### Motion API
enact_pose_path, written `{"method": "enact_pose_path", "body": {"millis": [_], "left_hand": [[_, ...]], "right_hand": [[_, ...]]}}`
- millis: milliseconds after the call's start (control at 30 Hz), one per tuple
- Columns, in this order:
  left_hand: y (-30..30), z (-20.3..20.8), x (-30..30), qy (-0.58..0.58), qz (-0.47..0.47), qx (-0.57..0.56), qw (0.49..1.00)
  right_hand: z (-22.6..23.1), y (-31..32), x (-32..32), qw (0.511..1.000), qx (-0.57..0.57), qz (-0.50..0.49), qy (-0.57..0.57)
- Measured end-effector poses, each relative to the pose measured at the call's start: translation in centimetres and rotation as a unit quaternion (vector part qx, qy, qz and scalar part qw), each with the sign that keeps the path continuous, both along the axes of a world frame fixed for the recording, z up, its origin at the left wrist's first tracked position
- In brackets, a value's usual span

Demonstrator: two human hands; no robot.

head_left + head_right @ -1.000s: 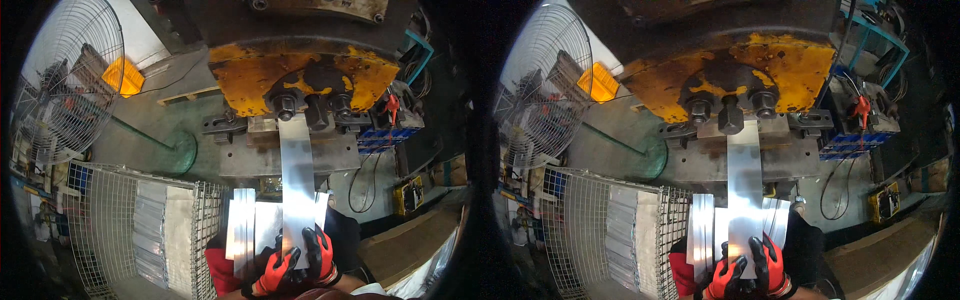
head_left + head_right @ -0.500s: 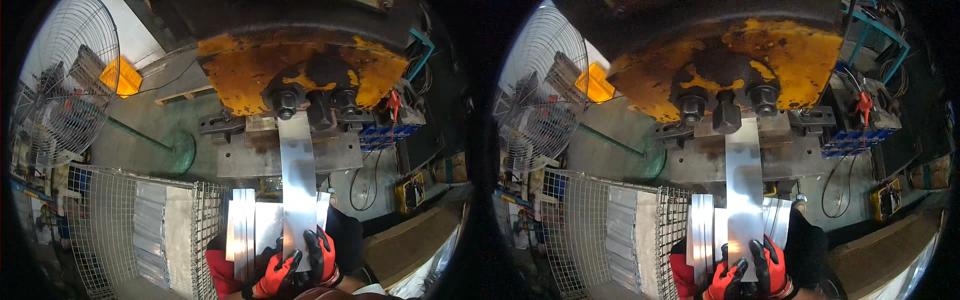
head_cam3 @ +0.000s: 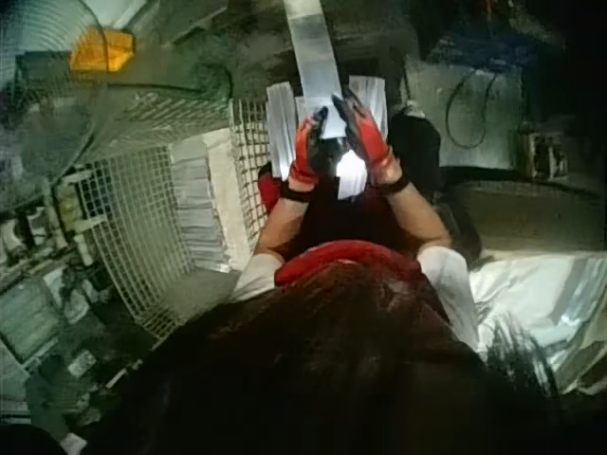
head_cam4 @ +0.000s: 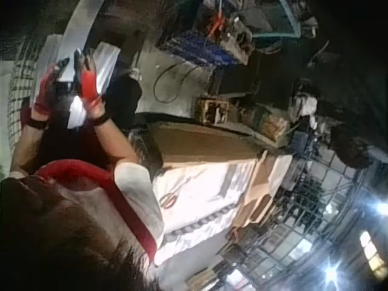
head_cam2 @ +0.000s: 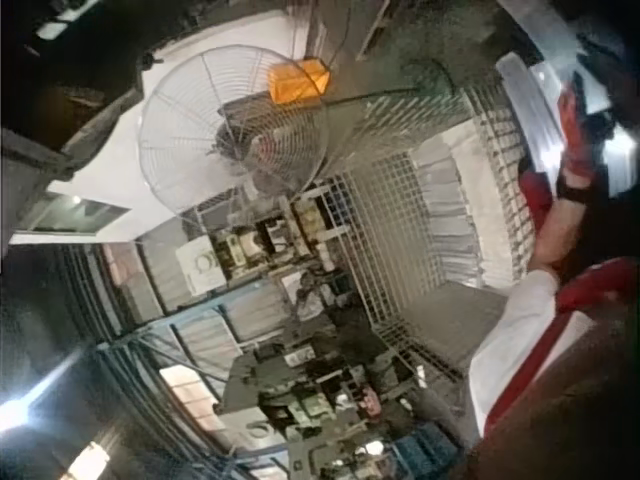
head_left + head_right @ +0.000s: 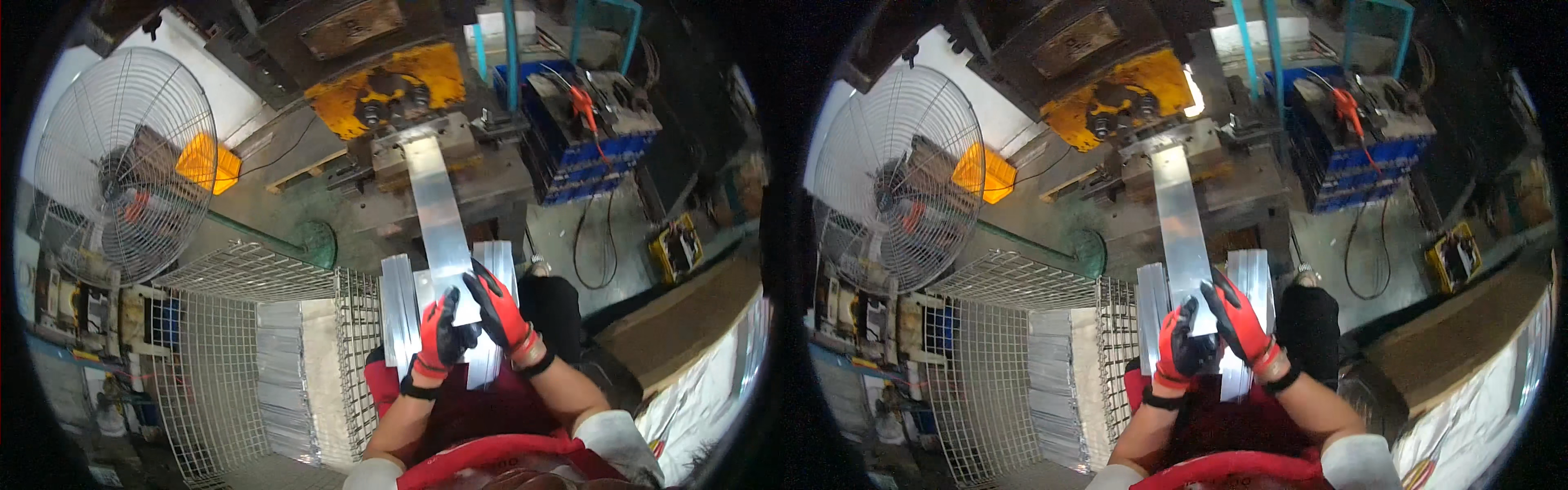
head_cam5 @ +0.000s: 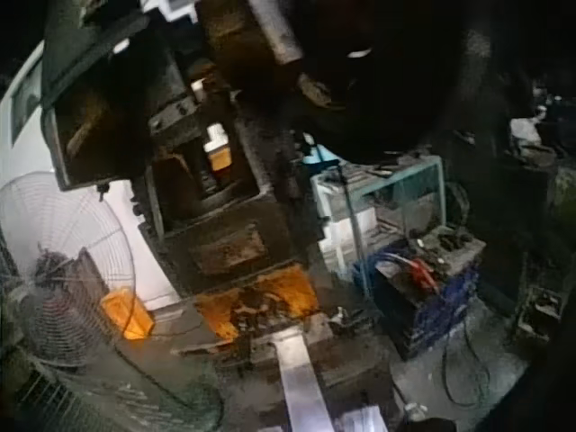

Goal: Using a press machine to form or bend aluminum metal strips.

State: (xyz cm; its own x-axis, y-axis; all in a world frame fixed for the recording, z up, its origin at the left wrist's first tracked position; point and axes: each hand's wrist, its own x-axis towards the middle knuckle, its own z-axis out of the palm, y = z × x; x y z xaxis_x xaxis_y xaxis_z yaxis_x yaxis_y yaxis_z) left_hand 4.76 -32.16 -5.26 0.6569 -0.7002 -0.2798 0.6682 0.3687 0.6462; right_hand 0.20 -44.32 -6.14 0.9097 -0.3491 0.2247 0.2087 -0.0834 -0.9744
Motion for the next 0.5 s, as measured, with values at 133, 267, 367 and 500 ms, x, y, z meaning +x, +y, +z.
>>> {"method": "enact_pose_path", "body": {"millis": [133,267,367,500], "left_hand": [[-0.8,-0.6,0.0,-0.039,0.069,0.06,0.995],[-1.0,1.4,-0.4,-0.006,0.031,0.03,0.999],[-0.7,0.3,-0.2,-0.051,0.021,0.005,0.998],[-0.2,-0.5,0.1,-0.089,-0.003,-0.018,0.996]], "right_hand": [[1.4,0.5,0.8,0.982,0.144,-0.002,0.119],[-1.4,0.9,2.2,0.993,0.049,-0.064,-0.082],[-2.7,-0.1,1.8,0.97,-0.195,-0.078,-0.123],[-2.2,-0.6,1.7,0.937,-0.292,-0.09,-0.169]]}}
